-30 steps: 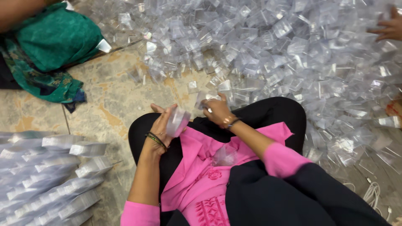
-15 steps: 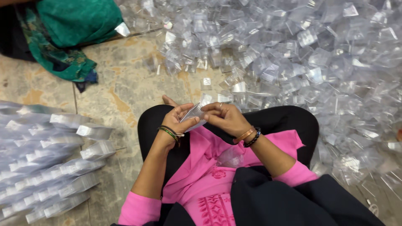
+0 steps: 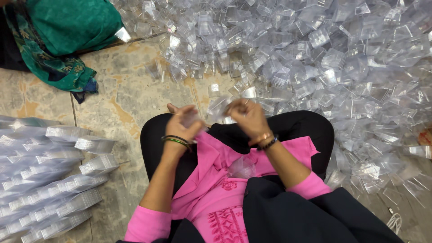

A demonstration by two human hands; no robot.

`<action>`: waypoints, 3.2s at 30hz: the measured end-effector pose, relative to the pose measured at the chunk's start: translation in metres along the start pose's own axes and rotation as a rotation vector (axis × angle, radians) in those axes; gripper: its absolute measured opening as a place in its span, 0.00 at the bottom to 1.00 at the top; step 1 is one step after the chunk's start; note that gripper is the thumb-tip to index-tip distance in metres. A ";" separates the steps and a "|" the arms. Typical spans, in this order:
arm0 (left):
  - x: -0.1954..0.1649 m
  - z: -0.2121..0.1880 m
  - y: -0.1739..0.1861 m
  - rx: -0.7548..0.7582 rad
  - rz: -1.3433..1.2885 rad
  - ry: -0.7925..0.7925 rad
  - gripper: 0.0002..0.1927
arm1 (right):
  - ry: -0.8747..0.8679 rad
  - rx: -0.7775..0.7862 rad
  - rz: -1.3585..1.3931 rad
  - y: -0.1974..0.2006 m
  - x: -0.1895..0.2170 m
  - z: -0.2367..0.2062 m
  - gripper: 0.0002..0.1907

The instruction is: The person sits cross-legged on a tiled floor surrounded by large piles of clear plastic cups. They pick up cups one at a time and nest them into a stack in their hands, then set completed stacks down with the piles, repeating the cycle throughout the clip.

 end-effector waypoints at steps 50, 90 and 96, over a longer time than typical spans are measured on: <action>0.041 0.135 -0.049 0.112 0.498 0.061 0.29 | 0.605 0.314 -0.975 -0.062 -0.044 0.028 0.14; 0.061 0.128 0.077 -0.371 -0.133 0.229 0.39 | 0.468 0.196 -0.947 -0.077 -0.042 0.178 0.15; 0.049 0.131 0.014 -0.030 -0.166 0.188 0.45 | -0.160 0.081 -0.046 -0.048 -0.087 0.115 0.19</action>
Point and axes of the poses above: each hand's wrist, its own z-axis towards the middle knuckle, its own y-axis out of the back of the hand, x = y × z, the point moved 8 cm from there along z, towards the middle knuckle, and after that the axes turned 10 degrees about y, right-handed, at the moved point
